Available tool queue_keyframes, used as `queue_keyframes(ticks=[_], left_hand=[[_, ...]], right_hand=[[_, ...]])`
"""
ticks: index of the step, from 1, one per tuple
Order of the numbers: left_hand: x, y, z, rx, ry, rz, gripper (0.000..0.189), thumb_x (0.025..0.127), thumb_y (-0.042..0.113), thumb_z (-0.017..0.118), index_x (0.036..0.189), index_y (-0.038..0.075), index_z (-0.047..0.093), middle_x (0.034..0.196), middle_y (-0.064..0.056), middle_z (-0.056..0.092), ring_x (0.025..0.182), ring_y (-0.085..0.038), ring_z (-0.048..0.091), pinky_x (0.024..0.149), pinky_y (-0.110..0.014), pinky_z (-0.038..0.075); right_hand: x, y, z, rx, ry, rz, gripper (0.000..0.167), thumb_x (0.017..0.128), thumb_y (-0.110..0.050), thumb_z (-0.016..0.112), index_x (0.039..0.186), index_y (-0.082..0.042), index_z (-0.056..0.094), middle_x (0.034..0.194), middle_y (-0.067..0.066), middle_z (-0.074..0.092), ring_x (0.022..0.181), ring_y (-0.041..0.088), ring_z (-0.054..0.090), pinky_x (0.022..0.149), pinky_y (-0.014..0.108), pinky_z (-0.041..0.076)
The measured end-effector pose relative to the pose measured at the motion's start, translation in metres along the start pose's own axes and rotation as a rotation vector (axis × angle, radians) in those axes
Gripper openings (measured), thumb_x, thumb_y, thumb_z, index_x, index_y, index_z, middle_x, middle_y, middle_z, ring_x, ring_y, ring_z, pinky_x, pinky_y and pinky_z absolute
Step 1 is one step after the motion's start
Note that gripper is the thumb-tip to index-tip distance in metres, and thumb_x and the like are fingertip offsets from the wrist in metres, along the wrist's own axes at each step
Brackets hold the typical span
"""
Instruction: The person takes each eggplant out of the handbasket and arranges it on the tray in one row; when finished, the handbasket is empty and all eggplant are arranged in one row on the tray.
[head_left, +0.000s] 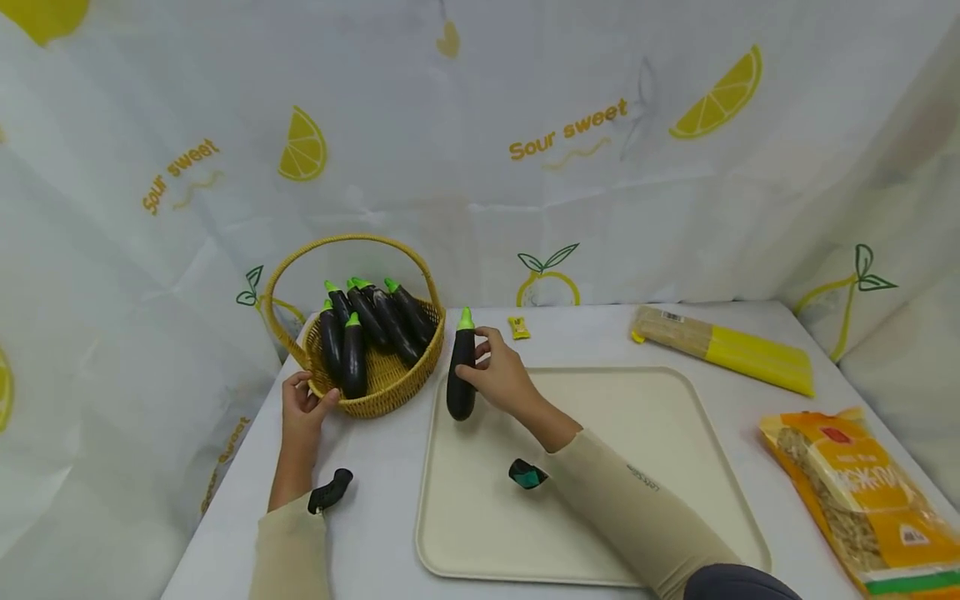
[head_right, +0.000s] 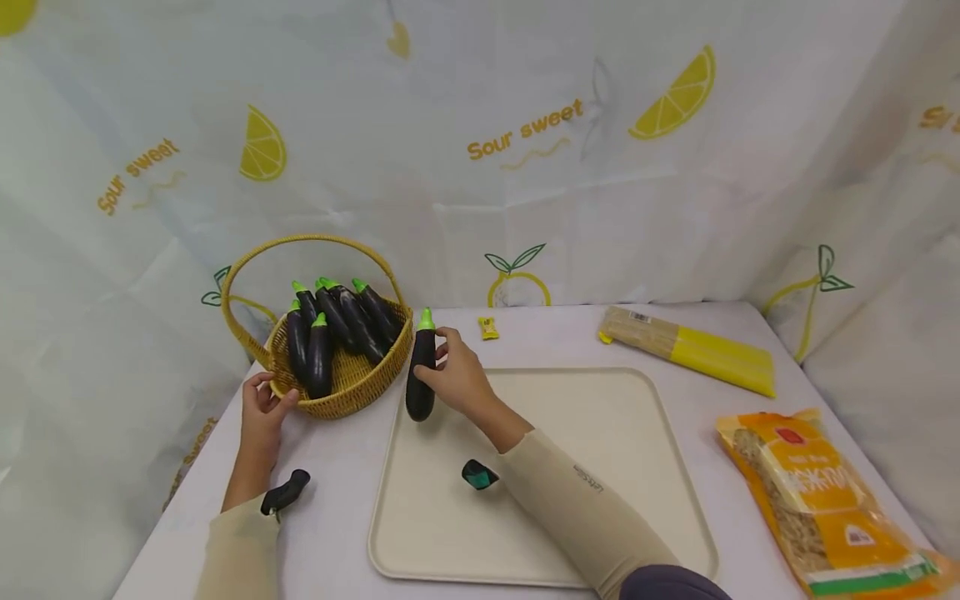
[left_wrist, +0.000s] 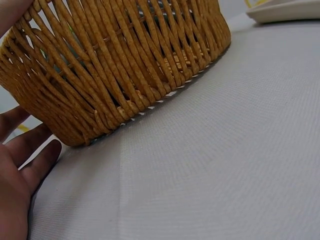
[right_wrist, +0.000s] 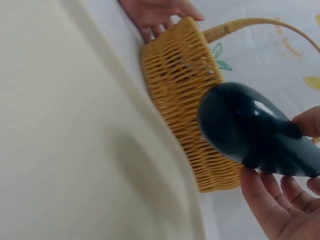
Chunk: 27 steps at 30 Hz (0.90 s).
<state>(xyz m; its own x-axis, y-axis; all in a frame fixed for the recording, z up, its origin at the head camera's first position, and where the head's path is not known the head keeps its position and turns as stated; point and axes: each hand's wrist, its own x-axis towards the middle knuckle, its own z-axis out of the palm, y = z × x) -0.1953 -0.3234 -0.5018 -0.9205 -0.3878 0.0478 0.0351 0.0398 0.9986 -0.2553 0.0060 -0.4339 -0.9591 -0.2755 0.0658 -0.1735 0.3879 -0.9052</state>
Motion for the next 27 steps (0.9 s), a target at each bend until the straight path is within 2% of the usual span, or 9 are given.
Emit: queue_keyframes(ticks=[7,13,20,23,27], left_hand=[[0.001,0.003,0.003,-0.034,0.018,0.019,0.054,0.090,0.010,0.070,0.126,0.020,0.031,0.153,-0.010,0.033,0.132,-0.023,0.041,0.100,-0.022,0.039],[-0.001,0.001,0.004,-0.014,0.021,0.004,0.055,0.091,0.011,0.070,0.128,0.019,0.030,0.153,-0.010,0.033,0.132,-0.023,0.040,0.104,-0.026,0.036],[-0.002,0.002,0.004,-0.006,0.017,0.008,0.057,0.091,0.012,0.069,0.130,0.017,0.028,0.154,-0.010,0.032,0.133,-0.025,0.039,0.106,-0.030,0.034],[-0.002,0.003,0.004,-0.007,0.015,0.011,0.056,0.091,0.012,0.069,0.130,0.017,0.028,0.153,-0.010,0.032,0.133,-0.024,0.039,0.106,-0.030,0.034],[-0.001,0.003,0.003,-0.008,0.019,0.009,0.056,0.091,0.012,0.070,0.129,0.017,0.029,0.153,-0.010,0.033,0.133,-0.024,0.040,0.106,-0.029,0.035]], right_hand=[[-0.015,0.018,0.009,-0.019,-0.060,0.013,0.070,0.085,-0.025,0.074,0.142,-0.006,0.037,0.106,0.007,0.056,0.090,0.019,0.062,0.066,0.031,0.053],[-0.022,0.030,0.022,-0.072,-0.107,0.018,0.067,0.085,-0.030,0.074,0.139,-0.007,0.041,0.101,0.004,0.057,0.082,0.017,0.058,0.069,0.031,0.049],[-0.026,0.035,0.032,-0.044,-0.147,0.040,0.069,0.086,-0.032,0.074,0.139,-0.005,0.041,0.098,0.004,0.058,0.077,0.015,0.059,0.066,0.031,0.049],[-0.026,0.037,0.035,-0.041,-0.153,0.064,0.068,0.086,-0.033,0.073,0.138,-0.003,0.041,0.097,0.003,0.058,0.074,0.014,0.060,0.065,0.031,0.050],[-0.025,0.036,0.037,-0.092,-0.148,0.064,0.069,0.087,-0.039,0.072,0.137,-0.002,0.042,0.095,0.001,0.060,0.074,0.013,0.060,0.068,0.031,0.049]])
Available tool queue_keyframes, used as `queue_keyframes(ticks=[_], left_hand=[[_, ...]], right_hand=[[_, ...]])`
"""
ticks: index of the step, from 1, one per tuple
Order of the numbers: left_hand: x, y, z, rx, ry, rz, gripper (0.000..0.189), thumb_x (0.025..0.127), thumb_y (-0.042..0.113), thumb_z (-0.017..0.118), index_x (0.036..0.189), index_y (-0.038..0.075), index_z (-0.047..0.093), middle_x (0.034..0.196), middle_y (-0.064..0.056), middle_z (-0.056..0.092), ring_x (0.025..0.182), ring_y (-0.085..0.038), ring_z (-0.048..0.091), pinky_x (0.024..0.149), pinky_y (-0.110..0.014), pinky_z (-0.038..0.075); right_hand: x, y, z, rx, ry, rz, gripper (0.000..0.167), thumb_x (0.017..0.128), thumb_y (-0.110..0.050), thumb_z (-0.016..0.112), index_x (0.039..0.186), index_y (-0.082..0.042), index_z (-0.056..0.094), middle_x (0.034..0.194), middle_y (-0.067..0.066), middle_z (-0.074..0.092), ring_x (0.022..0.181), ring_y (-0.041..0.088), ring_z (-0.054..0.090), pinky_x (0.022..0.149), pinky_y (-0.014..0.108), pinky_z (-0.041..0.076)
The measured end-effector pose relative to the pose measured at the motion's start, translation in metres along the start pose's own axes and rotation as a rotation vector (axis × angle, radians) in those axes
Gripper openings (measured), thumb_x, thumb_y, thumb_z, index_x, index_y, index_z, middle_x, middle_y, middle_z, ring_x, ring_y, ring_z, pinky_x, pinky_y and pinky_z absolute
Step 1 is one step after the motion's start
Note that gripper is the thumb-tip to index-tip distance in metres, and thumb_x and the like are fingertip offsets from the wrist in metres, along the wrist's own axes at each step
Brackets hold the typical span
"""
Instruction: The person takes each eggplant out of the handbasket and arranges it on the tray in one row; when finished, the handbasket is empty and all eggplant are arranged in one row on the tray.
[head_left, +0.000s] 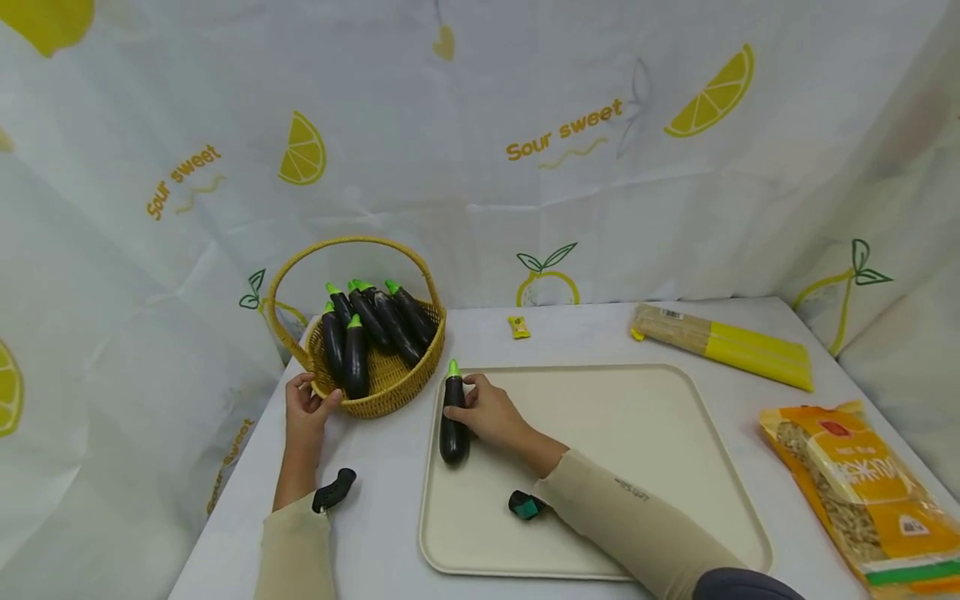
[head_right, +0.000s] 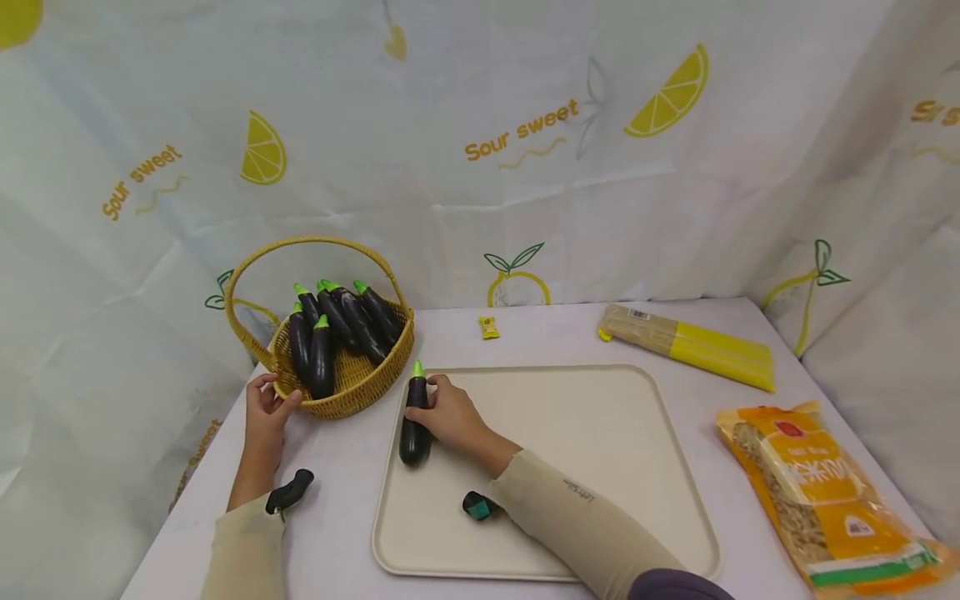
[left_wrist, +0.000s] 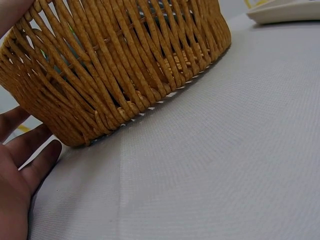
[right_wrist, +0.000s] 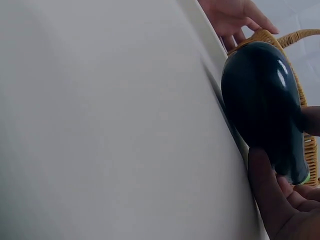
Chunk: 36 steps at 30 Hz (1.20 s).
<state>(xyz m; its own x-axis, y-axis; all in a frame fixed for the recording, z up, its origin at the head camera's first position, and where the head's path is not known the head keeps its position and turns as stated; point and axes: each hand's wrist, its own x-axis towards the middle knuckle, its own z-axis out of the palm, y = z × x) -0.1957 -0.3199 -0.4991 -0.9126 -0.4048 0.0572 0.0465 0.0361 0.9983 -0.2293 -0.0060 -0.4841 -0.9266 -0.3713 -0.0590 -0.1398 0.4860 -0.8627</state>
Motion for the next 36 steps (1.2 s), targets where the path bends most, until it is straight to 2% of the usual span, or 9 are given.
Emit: queue_keyframes(ticks=[7,17,20,23,26,30,33,36], left_hand=[[0.004,-0.003,0.001,-0.017,-0.009,-0.007,0.058,0.091,0.012,0.070,0.130,0.017,0.027,0.154,-0.009,0.031,0.134,-0.024,0.038,0.107,-0.031,0.034],[0.006,0.003,0.002,-0.022,-0.008,0.022,0.056,0.091,0.011,0.070,0.129,0.016,0.029,0.152,-0.010,0.033,0.133,-0.025,0.039,0.105,-0.028,0.036],[0.005,0.004,0.001,-0.013,-0.001,0.014,0.056,0.091,0.013,0.070,0.128,0.018,0.029,0.152,-0.010,0.034,0.133,-0.024,0.040,0.106,-0.029,0.035],[0.005,0.004,0.001,-0.021,0.007,0.012,0.055,0.090,0.012,0.071,0.126,0.020,0.030,0.151,-0.010,0.035,0.132,-0.024,0.041,0.106,-0.030,0.036],[0.004,0.004,0.001,-0.030,0.009,0.014,0.055,0.090,0.011,0.071,0.126,0.020,0.031,0.151,-0.010,0.036,0.131,-0.024,0.042,0.103,-0.026,0.038],[0.004,0.003,0.001,-0.045,0.000,0.023,0.055,0.090,0.010,0.071,0.126,0.019,0.031,0.150,-0.010,0.036,0.130,-0.023,0.043,0.097,-0.020,0.041],[0.003,0.000,0.000,-0.054,-0.012,0.026,0.054,0.090,0.009,0.070,0.126,0.019,0.031,0.152,-0.012,0.034,0.131,-0.024,0.042,0.097,-0.021,0.041],[0.001,-0.002,-0.001,-0.045,-0.016,0.013,0.054,0.091,0.009,0.069,0.126,0.021,0.031,0.153,-0.012,0.032,0.133,-0.025,0.040,0.102,-0.025,0.039]], right_hand=[[0.003,-0.002,0.001,-0.107,0.027,-0.008,0.069,0.086,-0.045,0.070,0.135,-0.002,0.046,0.089,-0.003,0.059,0.077,0.013,0.055,0.070,0.032,0.047],[0.008,-0.014,-0.013,-0.093,0.017,-0.028,0.063,0.090,-0.039,0.069,0.137,-0.005,0.046,0.093,0.000,0.058,0.064,0.011,0.060,0.066,0.032,0.048],[0.014,-0.026,-0.016,-0.076,0.017,-0.078,0.062,0.090,-0.036,0.069,0.138,-0.005,0.045,0.095,0.002,0.059,0.062,0.011,0.062,0.063,0.031,0.050],[0.025,-0.046,-0.015,-0.077,0.008,-0.148,0.061,0.090,-0.034,0.069,0.138,-0.005,0.046,0.097,0.002,0.060,0.069,0.011,0.061,0.061,0.030,0.051],[0.043,-0.067,-0.007,-0.107,0.007,-0.209,0.058,0.091,-0.035,0.069,0.138,-0.007,0.047,0.096,-0.002,0.061,0.076,0.010,0.059,0.063,0.027,0.049],[0.070,-0.091,0.012,-0.135,0.012,-0.263,0.053,0.092,-0.034,0.068,0.135,-0.009,0.050,0.092,-0.005,0.060,0.076,0.009,0.057,0.064,0.024,0.048],[0.087,-0.104,0.031,-0.164,0.005,-0.271,0.052,0.092,-0.034,0.068,0.135,-0.010,0.050,0.092,-0.005,0.059,0.075,0.008,0.056,0.064,0.022,0.047],[0.098,-0.113,0.051,-0.209,-0.017,-0.230,0.055,0.093,-0.036,0.067,0.138,-0.011,0.048,0.096,-0.004,0.061,0.078,0.008,0.057,0.066,0.023,0.049]])
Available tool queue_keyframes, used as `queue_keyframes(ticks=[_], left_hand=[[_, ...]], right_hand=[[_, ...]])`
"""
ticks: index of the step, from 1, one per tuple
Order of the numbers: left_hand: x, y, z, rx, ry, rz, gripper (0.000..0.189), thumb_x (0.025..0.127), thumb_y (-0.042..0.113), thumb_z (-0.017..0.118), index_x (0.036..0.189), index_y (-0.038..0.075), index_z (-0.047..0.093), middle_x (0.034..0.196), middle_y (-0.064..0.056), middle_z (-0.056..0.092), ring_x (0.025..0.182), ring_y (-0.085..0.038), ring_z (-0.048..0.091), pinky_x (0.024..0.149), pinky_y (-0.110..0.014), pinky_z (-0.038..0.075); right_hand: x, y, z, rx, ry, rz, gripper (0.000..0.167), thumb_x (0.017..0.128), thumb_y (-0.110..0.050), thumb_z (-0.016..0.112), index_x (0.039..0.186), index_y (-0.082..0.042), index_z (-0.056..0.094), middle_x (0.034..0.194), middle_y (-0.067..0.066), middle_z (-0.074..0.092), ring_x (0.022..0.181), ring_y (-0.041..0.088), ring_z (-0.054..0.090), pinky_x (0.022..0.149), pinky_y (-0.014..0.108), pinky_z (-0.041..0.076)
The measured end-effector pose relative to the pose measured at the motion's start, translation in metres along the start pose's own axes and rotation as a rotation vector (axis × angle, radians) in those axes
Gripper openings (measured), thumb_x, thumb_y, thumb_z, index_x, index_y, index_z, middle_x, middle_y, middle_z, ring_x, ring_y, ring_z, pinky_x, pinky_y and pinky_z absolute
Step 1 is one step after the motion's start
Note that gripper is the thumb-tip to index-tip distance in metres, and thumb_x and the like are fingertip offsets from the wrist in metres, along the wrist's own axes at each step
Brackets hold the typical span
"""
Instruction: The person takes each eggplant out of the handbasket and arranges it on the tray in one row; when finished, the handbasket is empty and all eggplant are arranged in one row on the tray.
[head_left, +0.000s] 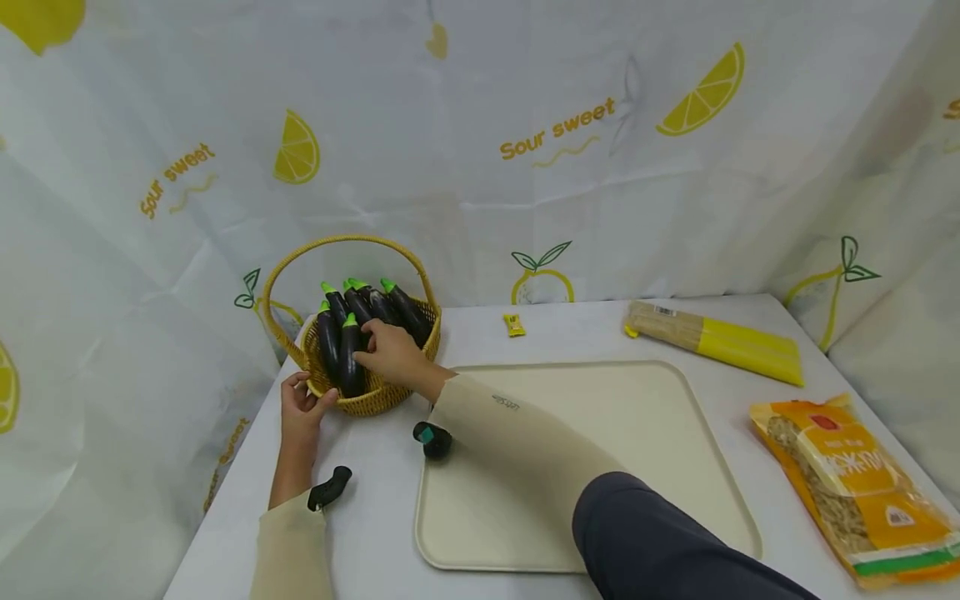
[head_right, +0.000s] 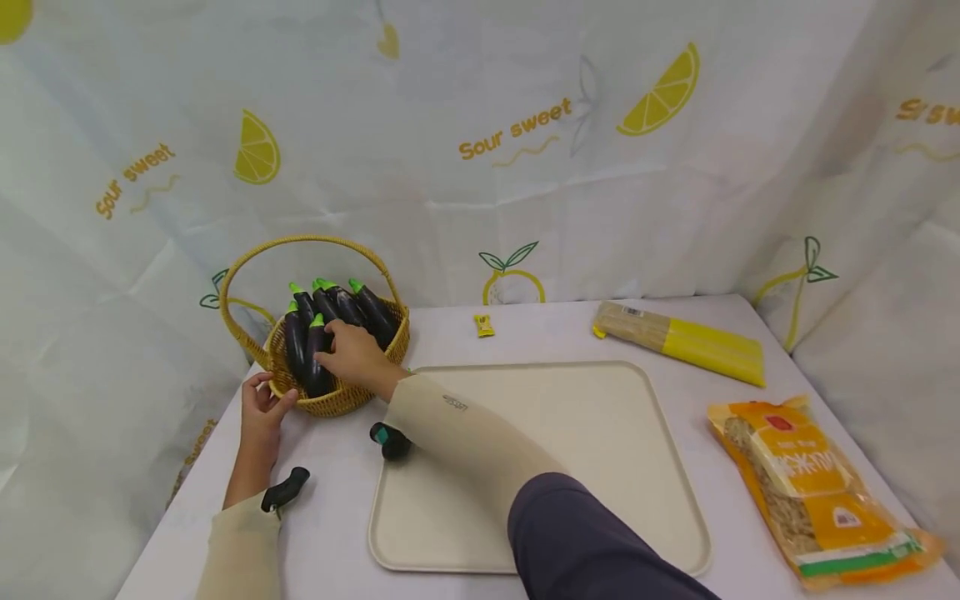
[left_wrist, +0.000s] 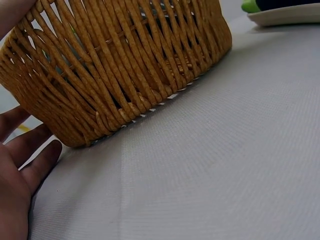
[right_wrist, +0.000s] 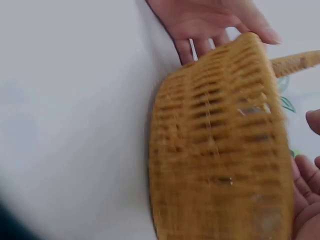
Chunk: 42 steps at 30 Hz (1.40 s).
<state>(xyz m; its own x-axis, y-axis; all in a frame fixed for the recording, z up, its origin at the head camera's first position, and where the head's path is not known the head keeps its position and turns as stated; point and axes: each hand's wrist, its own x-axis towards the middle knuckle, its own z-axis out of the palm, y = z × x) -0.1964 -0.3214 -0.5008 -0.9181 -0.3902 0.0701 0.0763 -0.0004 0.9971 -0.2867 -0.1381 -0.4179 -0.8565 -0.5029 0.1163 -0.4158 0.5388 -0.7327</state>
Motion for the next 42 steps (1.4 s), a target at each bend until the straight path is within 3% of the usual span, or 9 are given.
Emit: queue_keyframes(ticks=[7,10,15,24,32,42], left_hand=[[0.000,-0.003,-0.004,0.013,0.002,0.004,0.054,0.091,0.010,0.069,0.127,0.020,0.030,0.151,-0.011,0.035,0.130,-0.024,0.042,0.099,-0.021,0.040],[0.000,-0.004,-0.003,-0.009,-0.004,0.024,0.054,0.091,0.007,0.069,0.127,0.018,0.031,0.148,-0.013,0.037,0.127,-0.022,0.045,0.093,-0.017,0.042],[0.000,-0.004,0.002,-0.018,-0.015,0.029,0.052,0.091,0.005,0.067,0.126,0.020,0.031,0.148,-0.015,0.037,0.125,-0.021,0.045,0.092,-0.017,0.042],[-0.003,0.000,0.003,0.032,-0.016,0.008,0.055,0.092,0.010,0.068,0.129,0.017,0.028,0.151,-0.012,0.035,0.130,-0.023,0.042,0.095,-0.017,0.040],[-0.004,0.002,-0.003,0.038,0.002,-0.014,0.056,0.090,0.012,0.071,0.127,0.020,0.029,0.152,-0.012,0.033,0.134,-0.026,0.039,0.098,-0.020,0.041],[-0.003,0.003,-0.001,0.017,0.003,-0.020,0.056,0.091,0.008,0.069,0.128,0.021,0.030,0.152,-0.011,0.034,0.132,-0.023,0.041,0.096,-0.018,0.040]], right_hand=[[0.024,-0.015,0.033,-0.101,-0.007,0.199,0.070,0.090,-0.048,0.067,0.144,-0.011,0.040,0.129,0.006,0.058,0.115,0.020,0.057,0.090,0.035,0.049],[0.030,-0.018,0.039,-0.121,-0.009,0.266,0.078,0.088,-0.050,0.068,0.146,-0.009,0.036,0.131,0.009,0.055,0.117,0.024,0.056,0.092,0.036,0.048],[0.033,-0.016,0.042,-0.152,-0.015,0.311,0.086,0.086,-0.050,0.070,0.149,-0.008,0.030,0.133,0.010,0.054,0.118,0.025,0.055,0.093,0.036,0.047],[0.024,-0.015,0.027,-0.001,0.017,0.261,0.080,0.087,-0.046,0.070,0.149,-0.013,0.031,0.136,0.009,0.053,0.119,0.024,0.054,0.092,0.038,0.048],[0.000,-0.017,-0.008,0.286,0.045,0.178,0.071,0.088,-0.037,0.072,0.145,-0.014,0.038,0.108,0.000,0.057,0.090,0.012,0.057,0.070,0.027,0.051],[-0.041,0.016,-0.054,0.507,-0.006,0.087,0.066,0.090,-0.023,0.072,0.146,-0.013,0.038,0.108,0.005,0.056,0.089,0.018,0.060,0.073,0.035,0.055]])
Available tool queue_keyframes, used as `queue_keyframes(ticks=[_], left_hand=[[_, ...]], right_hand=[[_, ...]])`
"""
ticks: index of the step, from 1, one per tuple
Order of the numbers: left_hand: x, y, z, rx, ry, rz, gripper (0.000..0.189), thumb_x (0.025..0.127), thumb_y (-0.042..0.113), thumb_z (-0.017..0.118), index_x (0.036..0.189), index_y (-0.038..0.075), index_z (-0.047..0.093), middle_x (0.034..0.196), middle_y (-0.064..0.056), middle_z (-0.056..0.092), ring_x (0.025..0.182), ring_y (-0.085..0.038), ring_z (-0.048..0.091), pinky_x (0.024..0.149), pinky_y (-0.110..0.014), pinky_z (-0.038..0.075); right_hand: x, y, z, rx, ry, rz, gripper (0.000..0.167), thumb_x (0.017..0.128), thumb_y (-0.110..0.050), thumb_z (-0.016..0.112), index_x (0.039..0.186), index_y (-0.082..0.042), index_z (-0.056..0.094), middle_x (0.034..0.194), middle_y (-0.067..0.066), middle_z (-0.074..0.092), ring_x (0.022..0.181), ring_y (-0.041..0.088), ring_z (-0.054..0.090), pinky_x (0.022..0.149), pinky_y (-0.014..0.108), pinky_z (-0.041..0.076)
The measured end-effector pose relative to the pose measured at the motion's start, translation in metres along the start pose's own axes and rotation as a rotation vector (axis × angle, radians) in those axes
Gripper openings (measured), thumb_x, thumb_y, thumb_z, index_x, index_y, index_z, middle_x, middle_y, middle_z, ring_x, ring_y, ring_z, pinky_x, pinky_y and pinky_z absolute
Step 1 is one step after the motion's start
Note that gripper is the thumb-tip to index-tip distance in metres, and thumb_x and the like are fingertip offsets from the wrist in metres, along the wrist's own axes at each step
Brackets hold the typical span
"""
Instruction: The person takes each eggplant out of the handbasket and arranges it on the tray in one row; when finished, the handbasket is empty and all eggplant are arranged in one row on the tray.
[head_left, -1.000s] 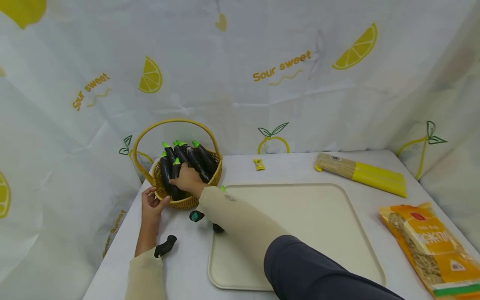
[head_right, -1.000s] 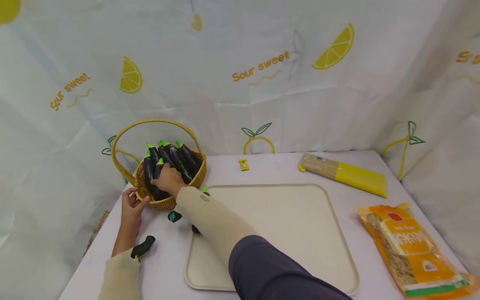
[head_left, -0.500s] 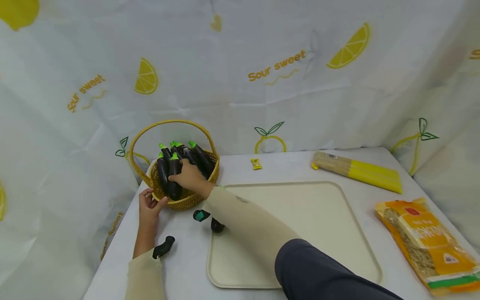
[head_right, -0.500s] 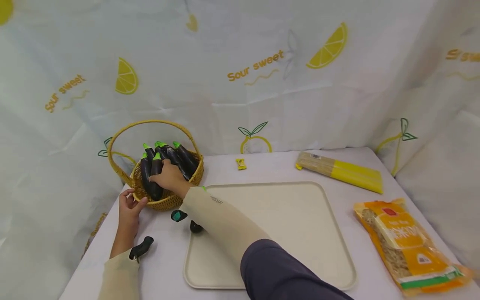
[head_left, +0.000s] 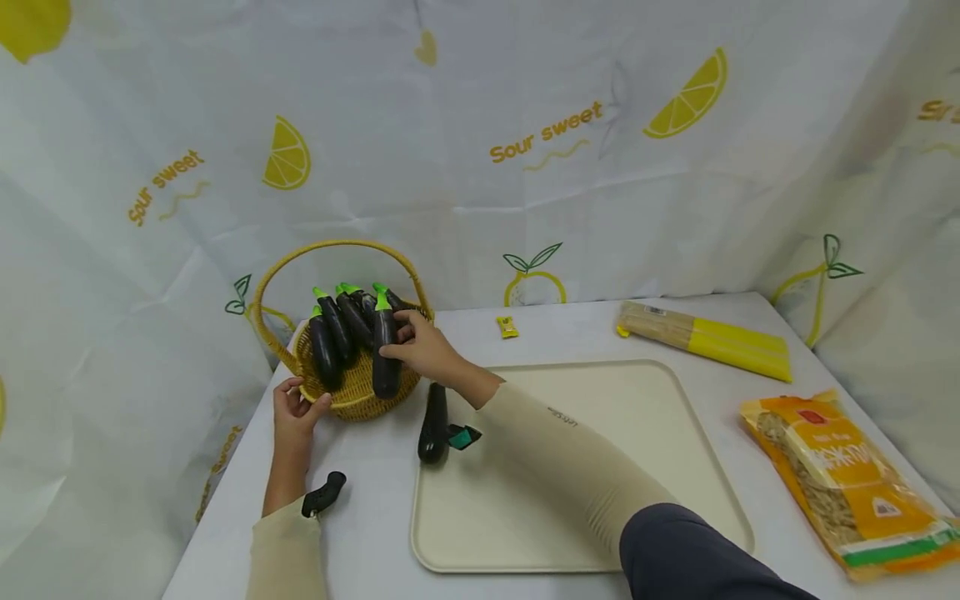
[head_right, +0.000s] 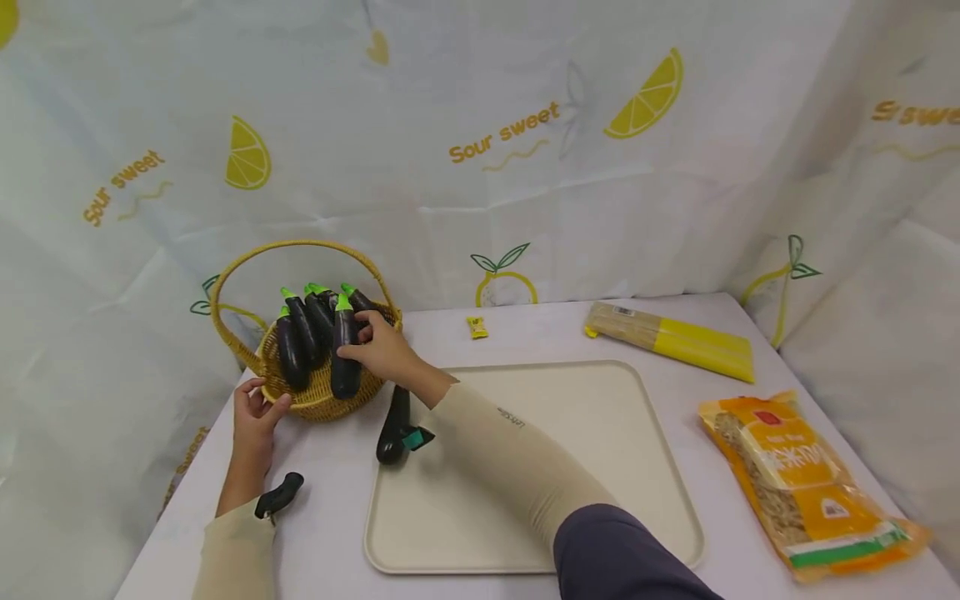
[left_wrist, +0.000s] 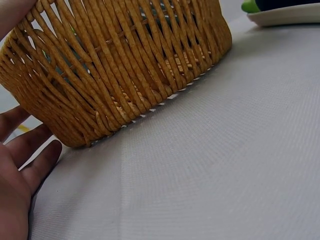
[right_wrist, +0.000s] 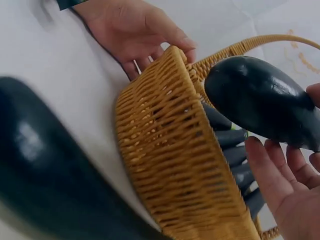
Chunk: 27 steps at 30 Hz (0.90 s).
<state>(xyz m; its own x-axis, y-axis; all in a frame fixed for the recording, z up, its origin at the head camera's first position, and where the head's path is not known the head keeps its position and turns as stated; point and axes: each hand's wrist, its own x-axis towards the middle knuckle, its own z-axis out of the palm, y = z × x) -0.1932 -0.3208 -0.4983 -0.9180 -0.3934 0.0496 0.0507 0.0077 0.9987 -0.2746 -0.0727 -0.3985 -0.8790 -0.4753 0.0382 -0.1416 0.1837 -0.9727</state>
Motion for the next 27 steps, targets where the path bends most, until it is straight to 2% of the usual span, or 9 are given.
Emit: queue_keyframes(ticks=[6,12,22,27], left_hand=[[0.001,0.002,-0.003,0.016,0.002,-0.024,0.057,0.091,0.011,0.069,0.129,0.023,0.028,0.155,-0.010,0.030,0.137,-0.023,0.036,0.107,-0.028,0.033],[0.003,0.004,-0.002,0.017,0.005,-0.017,0.057,0.092,0.010,0.068,0.130,0.021,0.028,0.155,-0.008,0.031,0.136,-0.023,0.037,0.108,-0.030,0.032],[0.001,0.003,0.001,0.005,0.002,-0.034,0.057,0.091,0.010,0.069,0.130,0.021,0.028,0.154,-0.010,0.032,0.135,-0.023,0.038,0.104,-0.024,0.036],[-0.002,0.000,0.001,-0.003,0.001,-0.012,0.059,0.091,0.009,0.069,0.132,0.016,0.027,0.154,-0.010,0.032,0.134,-0.024,0.038,0.100,-0.021,0.038]], right_hand=[[-0.027,0.018,-0.021,0.072,-0.007,-0.001,0.064,0.090,-0.017,0.071,0.145,-0.014,0.038,0.109,0.009,0.056,0.091,0.020,0.061,0.075,0.040,0.055],[-0.051,0.035,-0.037,0.110,0.008,-0.015,0.063,0.090,-0.014,0.070,0.144,-0.013,0.038,0.112,0.014,0.055,0.093,0.022,0.061,0.079,0.047,0.054],[-0.090,0.070,-0.050,0.143,0.016,0.035,0.064,0.089,-0.012,0.070,0.144,-0.008,0.038,0.112,0.015,0.054,0.087,0.020,0.062,0.072,0.042,0.056],[-0.095,0.089,-0.049,0.072,0.040,0.080,0.063,0.088,-0.016,0.072,0.142,-0.009,0.041,0.109,0.013,0.056,0.088,0.018,0.063,0.068,0.034,0.054]])
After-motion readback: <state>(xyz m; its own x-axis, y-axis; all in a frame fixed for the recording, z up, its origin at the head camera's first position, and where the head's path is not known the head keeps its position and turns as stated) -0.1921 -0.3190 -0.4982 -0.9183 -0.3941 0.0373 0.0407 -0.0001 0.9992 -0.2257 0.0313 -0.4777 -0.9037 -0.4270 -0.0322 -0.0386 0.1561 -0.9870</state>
